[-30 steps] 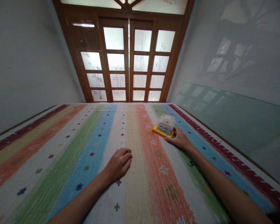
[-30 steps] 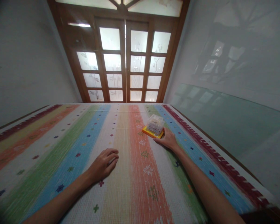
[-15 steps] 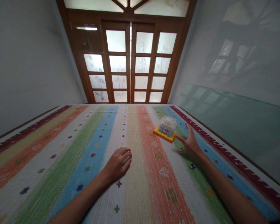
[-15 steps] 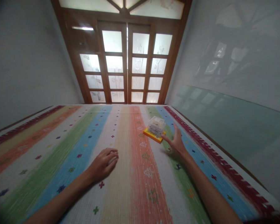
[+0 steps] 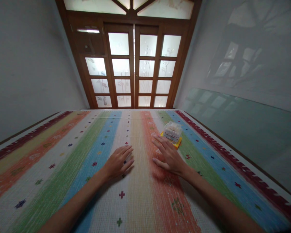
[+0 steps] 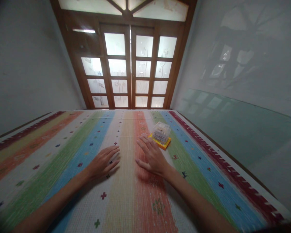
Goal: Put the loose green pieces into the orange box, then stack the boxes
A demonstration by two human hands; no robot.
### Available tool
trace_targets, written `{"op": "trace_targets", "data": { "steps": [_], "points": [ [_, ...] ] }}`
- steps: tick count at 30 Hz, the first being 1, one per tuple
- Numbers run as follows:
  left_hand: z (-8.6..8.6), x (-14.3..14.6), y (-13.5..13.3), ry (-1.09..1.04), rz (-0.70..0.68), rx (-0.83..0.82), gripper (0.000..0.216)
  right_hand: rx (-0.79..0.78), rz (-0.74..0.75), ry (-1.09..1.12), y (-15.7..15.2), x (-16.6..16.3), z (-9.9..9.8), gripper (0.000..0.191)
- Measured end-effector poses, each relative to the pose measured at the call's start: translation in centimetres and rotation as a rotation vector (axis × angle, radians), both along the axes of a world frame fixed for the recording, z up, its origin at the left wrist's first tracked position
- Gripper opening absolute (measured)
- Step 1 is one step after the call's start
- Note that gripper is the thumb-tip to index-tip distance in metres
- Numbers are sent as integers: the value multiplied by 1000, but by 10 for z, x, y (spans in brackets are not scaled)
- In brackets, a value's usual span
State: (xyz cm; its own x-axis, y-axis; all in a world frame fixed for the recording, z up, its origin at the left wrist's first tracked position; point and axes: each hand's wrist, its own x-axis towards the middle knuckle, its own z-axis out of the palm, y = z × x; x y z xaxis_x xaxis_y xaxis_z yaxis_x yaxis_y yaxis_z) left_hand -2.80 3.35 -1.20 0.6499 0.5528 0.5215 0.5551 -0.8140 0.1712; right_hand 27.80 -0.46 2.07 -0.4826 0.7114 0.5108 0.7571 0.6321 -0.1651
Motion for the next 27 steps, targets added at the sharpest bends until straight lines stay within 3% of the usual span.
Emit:
{"op": "trace_targets", "data": {
  "steps": [5,13,27],
  "points": [
    [-4,-2,1,72,-35,-51,57,-157,99,-87,9,-17,-23,72],
    [-11,-11,-12,210,-9,-224,67,-374,69,-144,1,-26,-39,72],
    [-21,-13,-11,210,-53,-198,70,-387,93,-143,-2,-26,-45,70]
  ]
}}
